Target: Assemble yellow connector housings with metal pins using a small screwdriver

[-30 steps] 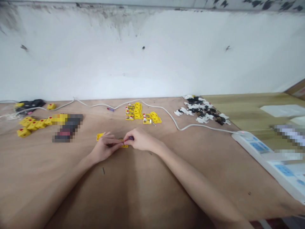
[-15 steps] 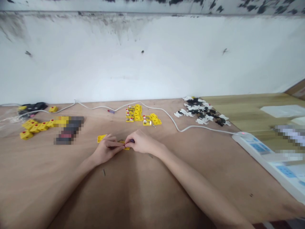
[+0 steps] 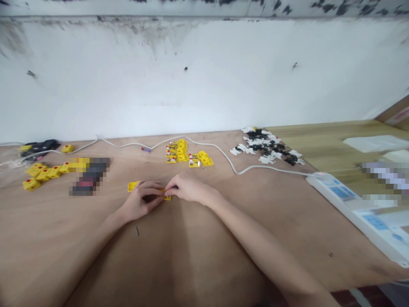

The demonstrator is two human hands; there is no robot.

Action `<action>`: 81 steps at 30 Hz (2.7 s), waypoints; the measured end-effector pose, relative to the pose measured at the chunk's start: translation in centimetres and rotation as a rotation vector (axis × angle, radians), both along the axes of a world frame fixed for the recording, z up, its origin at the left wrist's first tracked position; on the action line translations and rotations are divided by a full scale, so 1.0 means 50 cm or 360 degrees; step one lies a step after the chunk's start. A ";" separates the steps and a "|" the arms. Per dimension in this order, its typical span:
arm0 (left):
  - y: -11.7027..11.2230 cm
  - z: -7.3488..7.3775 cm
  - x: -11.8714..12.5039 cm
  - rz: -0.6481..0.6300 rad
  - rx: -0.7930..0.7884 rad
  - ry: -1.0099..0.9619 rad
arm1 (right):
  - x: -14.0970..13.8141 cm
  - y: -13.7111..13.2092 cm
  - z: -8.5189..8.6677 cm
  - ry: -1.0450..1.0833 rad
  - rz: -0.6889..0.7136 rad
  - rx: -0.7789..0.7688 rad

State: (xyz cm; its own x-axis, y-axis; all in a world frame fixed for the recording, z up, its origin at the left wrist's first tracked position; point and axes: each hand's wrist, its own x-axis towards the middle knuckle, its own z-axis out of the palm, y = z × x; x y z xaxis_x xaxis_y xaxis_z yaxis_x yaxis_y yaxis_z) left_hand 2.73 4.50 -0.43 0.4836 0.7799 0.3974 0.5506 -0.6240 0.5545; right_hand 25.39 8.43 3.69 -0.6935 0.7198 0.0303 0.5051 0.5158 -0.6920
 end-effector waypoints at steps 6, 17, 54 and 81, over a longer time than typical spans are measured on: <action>-0.002 -0.003 0.004 0.0016 0.0055 0.0004 | -0.025 -0.022 0.008 0.0957 -0.0741 0.0173; -0.005 -0.011 -0.001 -0.0041 0.0135 -0.0004 | -0.089 -0.039 -0.005 0.1284 -0.0970 0.0368; -0.007 0.001 -0.003 -0.0131 0.0390 0.0095 | 0.002 -0.052 0.083 0.0458 -0.0087 0.0646; -0.004 -0.003 -0.003 -0.0114 0.0359 0.0125 | -0.047 -0.076 0.096 0.0621 0.0061 0.0613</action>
State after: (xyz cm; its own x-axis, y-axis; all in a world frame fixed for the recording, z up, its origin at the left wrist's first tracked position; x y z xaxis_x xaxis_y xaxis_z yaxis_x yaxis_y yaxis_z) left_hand 2.59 4.32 -0.58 0.5709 0.6380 0.5167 0.5363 -0.7663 0.3538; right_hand 23.04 4.64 8.48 -0.6035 0.5805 0.5466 0.2249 0.7816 -0.5818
